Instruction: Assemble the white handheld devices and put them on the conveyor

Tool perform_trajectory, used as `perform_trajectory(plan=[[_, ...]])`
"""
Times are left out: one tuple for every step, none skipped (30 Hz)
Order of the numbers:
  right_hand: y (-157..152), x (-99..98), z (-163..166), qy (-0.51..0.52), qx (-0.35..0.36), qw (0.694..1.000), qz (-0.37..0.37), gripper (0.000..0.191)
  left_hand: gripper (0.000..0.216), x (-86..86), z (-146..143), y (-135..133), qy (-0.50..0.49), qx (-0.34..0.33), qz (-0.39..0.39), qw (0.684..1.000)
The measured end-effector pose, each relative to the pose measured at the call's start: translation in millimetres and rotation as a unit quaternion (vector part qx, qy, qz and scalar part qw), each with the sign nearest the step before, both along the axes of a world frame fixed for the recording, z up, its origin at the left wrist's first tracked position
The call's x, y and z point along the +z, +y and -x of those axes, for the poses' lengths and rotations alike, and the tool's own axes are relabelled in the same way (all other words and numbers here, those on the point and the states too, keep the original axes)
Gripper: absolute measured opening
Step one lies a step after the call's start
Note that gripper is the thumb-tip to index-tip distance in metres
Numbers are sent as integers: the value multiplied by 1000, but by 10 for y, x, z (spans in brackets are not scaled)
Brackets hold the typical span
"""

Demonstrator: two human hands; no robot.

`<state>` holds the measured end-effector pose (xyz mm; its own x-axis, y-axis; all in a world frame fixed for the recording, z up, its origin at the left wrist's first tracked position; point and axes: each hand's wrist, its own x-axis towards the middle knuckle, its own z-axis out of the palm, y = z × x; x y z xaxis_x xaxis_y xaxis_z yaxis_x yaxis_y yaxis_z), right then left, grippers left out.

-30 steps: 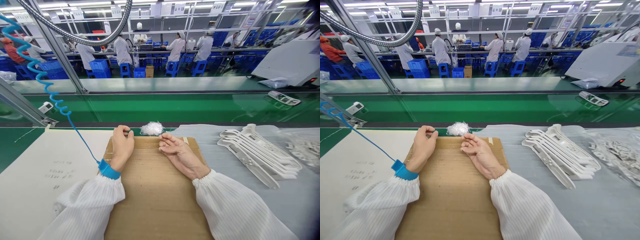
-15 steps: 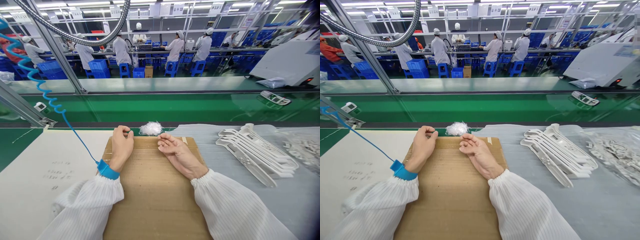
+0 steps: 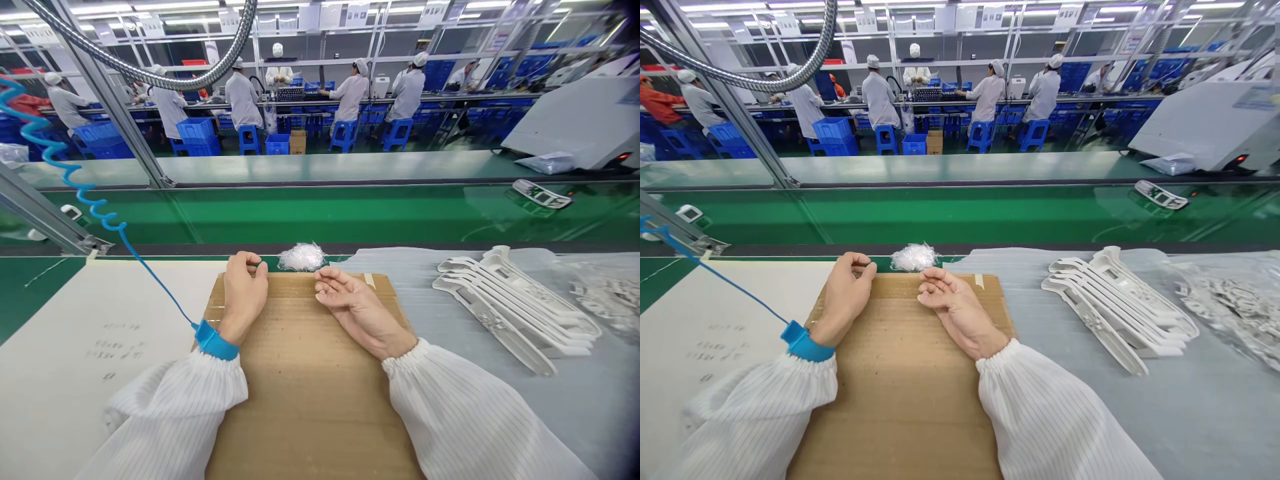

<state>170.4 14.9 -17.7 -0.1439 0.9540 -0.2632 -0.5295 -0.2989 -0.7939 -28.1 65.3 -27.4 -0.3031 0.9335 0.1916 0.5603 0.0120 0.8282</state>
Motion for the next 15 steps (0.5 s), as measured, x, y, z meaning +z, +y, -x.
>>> perform_trajectory(plan=[[-1,-2,0,-1,1,1000,-1,39,8,-1,0,-1,-2,0,0,1000],[-1,-6,1,-1,3,1000,-3,39,8,1,-1,-2,-4,1,-1,1000],[0,-11,0,-1,4,1000,-4,40,8,6,-3,-4,-5,1,-1,1000],[0,-18,-1,-2,4,1000,-5,40,8,12,-5,-7,-6,1,-1,1000],[1,-26,-4,-2,3,1000,-5,41,8,19,-7,-10,-6,1,-2,1000],[3,-34,-7,-3,3,1000,-5,41,8,27,-10,-14,-5,1,-3,1000],[4,-43,-12,-5,4,1000,-6,41,9,33,-13,-18,-5,0,-4,1000],[6,-52,-17,-8,6,1000,-6,40,9,37,-15,-21,-5,0,-5,1000],[8,-62,-22,-11,8,1000,-8,40,9,39,-17,-24,-4,-1,-5,1000],[9,-70,-28,-14,11,1000,-10,39,9,38,-19,-26,-4,-1,-5,1000],[11,-78,-33,-17,12,1000,-11,39,9,34,-20,-26,-4,0,-6,1000],[11,-85,-37,-20,13,1000,-12,39,9,28,-20,-26,-4,0,-8,1000],[12,-90,-40,-21,12,1000,-13,39,9,22,-20,-25,-4,0,-10,1000],[12,-93,-42,-22,11,1000,-12,39,9,17,-19,-23,-3,-1,-13,1000],[11,-94,-43,-22,12,1000,-12,39,9,12,-18,-22,-3,-1,-15,1000]])
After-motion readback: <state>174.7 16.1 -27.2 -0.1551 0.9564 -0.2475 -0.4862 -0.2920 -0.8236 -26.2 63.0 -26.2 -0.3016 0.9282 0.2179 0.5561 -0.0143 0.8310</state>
